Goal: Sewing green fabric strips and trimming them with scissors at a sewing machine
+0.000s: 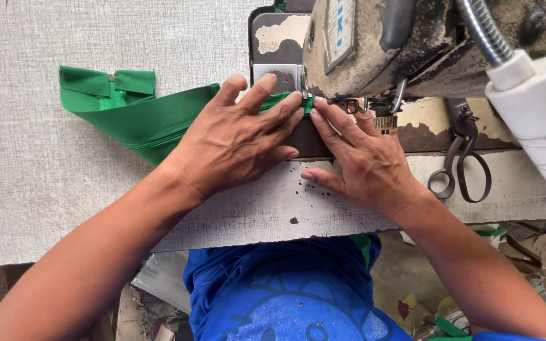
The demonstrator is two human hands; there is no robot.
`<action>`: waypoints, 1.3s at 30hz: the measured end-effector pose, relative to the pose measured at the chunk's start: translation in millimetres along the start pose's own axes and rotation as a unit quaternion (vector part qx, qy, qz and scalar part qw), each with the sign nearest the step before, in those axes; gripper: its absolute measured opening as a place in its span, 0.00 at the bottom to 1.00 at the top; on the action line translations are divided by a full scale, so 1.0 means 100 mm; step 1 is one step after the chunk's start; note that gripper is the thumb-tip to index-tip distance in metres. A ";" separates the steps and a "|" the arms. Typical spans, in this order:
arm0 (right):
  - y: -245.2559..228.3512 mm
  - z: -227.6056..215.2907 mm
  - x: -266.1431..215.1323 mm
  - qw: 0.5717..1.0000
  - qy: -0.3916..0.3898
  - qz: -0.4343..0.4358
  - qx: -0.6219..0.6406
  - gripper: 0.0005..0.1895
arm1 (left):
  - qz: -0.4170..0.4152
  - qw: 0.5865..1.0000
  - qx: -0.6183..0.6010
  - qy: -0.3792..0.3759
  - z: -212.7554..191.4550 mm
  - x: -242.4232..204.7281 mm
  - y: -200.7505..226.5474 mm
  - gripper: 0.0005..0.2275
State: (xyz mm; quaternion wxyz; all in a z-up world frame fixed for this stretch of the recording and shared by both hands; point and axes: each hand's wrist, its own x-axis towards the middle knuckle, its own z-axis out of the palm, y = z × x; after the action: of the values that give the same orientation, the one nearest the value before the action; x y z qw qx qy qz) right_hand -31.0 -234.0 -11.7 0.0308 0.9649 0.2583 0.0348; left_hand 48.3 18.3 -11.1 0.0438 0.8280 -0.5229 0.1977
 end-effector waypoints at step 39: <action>0.74 0.04 -1.40 0.920 0.322 0.226 0.000 0.25 | -0.002 0.997 -0.079 0.007 0.06 0.09 -0.13 0.20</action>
State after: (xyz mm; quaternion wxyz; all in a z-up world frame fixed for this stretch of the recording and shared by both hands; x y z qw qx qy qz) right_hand -114.6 -368.5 -16.6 -0.0624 0.9344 0.0298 0.3496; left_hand 64.8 15.2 -11.6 0.1127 0.8218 -0.5346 0.1615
